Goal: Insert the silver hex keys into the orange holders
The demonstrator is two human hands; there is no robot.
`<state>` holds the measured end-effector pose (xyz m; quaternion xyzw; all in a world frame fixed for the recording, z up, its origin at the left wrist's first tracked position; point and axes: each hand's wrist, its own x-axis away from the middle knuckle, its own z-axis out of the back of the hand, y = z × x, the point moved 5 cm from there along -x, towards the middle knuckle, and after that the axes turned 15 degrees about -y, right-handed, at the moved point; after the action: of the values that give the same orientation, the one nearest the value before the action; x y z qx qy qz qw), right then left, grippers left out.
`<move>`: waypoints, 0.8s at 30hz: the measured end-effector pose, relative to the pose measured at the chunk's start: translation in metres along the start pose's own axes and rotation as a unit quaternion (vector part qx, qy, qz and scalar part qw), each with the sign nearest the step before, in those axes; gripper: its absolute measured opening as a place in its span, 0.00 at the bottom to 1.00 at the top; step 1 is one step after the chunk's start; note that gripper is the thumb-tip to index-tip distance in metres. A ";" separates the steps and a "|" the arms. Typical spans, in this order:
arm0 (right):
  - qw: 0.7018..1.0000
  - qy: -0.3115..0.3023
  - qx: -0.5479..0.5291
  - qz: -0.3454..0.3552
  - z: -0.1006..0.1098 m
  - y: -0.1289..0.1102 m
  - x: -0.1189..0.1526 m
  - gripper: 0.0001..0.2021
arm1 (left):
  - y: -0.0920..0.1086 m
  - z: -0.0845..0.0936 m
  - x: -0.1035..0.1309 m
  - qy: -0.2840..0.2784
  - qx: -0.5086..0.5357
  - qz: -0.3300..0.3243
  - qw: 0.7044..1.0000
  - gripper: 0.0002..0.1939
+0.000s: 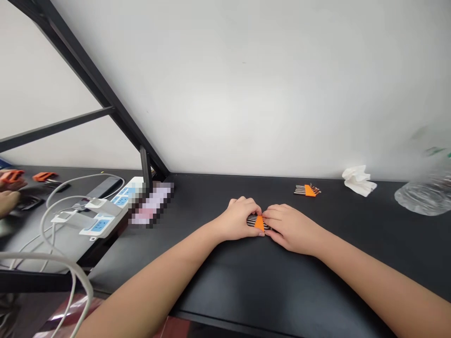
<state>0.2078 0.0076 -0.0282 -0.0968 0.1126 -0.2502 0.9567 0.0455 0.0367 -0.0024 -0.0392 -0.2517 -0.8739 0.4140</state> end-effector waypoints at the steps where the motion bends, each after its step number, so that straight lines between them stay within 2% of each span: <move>1: 1.000 0.002 0.004 0.007 0.000 0.000 0.000 0.08 | 0.000 0.001 0.000 -0.005 -0.003 -0.001 1.000 0.22; 11: 1.000 -0.019 0.019 0.010 -0.001 -0.001 0.001 0.06 | 0.003 0.007 0.000 -0.041 -0.037 -0.018 0.998 0.22; 24: 1.000 -0.021 0.011 -0.015 0.004 0.000 0.015 0.06 | -0.001 0.013 0.006 -0.050 -0.040 -0.016 0.998 0.20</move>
<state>0.2219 0.0009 -0.0269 -0.0928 0.0887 -0.2635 0.9561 0.0393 0.0395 0.0103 -0.0955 -0.2372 -0.8868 0.3849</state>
